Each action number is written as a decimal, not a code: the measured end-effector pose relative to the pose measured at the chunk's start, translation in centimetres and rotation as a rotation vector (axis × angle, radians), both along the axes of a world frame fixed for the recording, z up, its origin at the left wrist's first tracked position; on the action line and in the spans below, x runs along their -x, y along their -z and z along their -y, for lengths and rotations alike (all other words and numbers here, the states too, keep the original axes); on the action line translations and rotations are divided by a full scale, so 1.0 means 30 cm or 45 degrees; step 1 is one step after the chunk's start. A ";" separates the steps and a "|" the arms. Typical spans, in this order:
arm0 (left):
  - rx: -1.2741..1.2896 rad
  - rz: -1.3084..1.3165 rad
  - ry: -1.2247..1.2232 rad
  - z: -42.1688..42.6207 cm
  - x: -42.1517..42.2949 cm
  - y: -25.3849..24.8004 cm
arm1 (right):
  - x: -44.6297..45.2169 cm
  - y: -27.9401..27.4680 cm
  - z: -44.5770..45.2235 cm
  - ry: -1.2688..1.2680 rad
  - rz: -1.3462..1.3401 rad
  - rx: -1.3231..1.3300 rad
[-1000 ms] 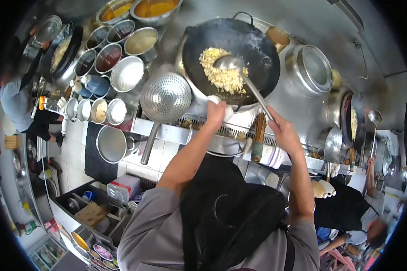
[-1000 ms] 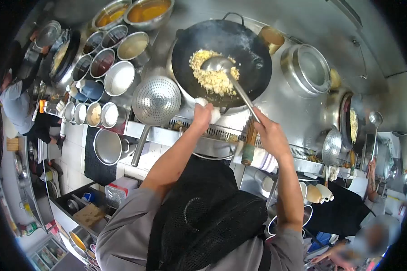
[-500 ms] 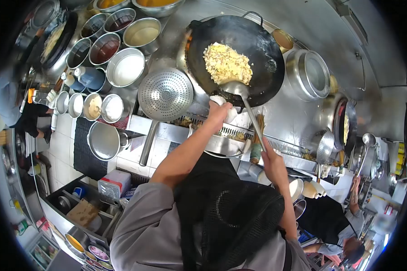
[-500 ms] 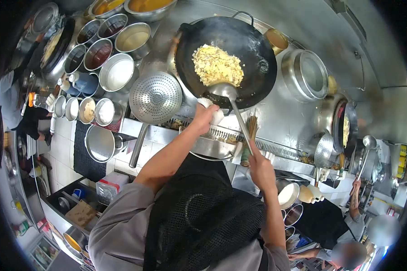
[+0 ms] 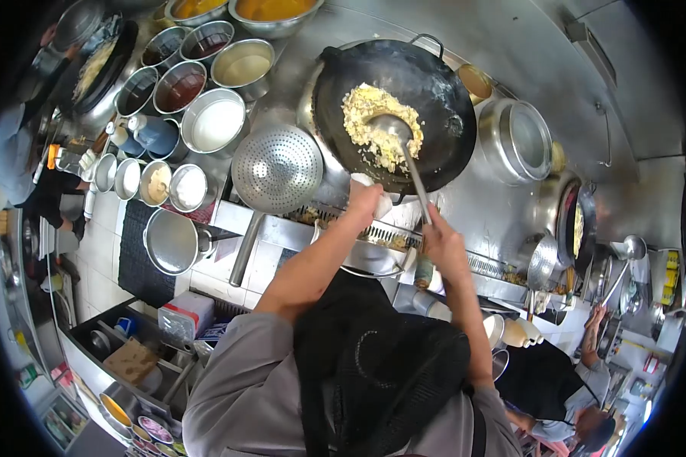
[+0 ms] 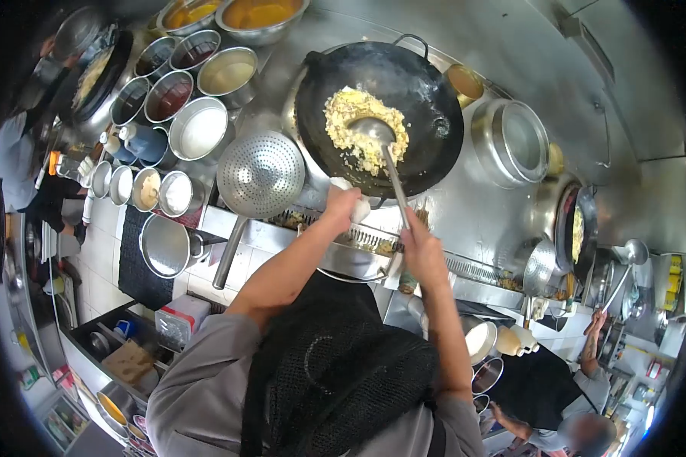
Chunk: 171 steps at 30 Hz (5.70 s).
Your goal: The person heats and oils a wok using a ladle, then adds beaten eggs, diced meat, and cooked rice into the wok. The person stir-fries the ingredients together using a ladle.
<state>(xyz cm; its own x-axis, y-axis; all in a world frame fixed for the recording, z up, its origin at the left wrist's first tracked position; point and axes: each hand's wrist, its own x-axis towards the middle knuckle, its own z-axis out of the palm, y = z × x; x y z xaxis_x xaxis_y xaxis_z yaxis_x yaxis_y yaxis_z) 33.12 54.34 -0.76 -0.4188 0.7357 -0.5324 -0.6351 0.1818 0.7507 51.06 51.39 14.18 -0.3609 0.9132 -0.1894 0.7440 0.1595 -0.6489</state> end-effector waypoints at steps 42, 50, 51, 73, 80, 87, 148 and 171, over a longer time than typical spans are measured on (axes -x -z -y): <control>0.052 0.216 0.112 0.083 -0.003 -0.135 | -0.342 0.032 0.075 0.126 0.382 -0.207; 0.076 0.280 0.195 0.402 -0.042 -0.333 | -0.469 -0.437 0.146 -0.162 0.172 0.605; -0.027 0.319 0.126 0.432 -0.071 -0.397 | -0.473 -0.486 0.119 -0.159 0.155 0.603; -0.132 0.224 0.061 0.559 -0.134 -0.357 | -0.460 -0.530 0.025 -0.596 0.517 0.594; -0.219 0.174 0.117 0.316 -0.106 -0.192 | -0.318 -0.080 -0.073 -0.454 0.166 -0.103; -0.117 0.110 0.076 0.435 -0.119 -0.182 | -0.218 -0.278 0.029 0.157 -0.832 1.068; -0.036 0.044 0.501 0.075 0.055 0.019 | 0.334 -0.286 -0.572 0.852 -1.510 -0.618; -0.103 -0.038 0.386 0.073 0.033 0.081 | 0.625 -0.424 -0.491 0.067 -0.839 -0.350</control>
<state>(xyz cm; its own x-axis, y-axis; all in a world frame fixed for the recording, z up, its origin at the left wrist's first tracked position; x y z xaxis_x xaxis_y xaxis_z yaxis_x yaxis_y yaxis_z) 32.14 52.14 -3.20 -0.1883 0.8688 -0.4579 -0.5386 0.2985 0.7879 32.31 66.11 26.88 -0.2751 0.9158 0.2927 0.2222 0.3568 -0.9074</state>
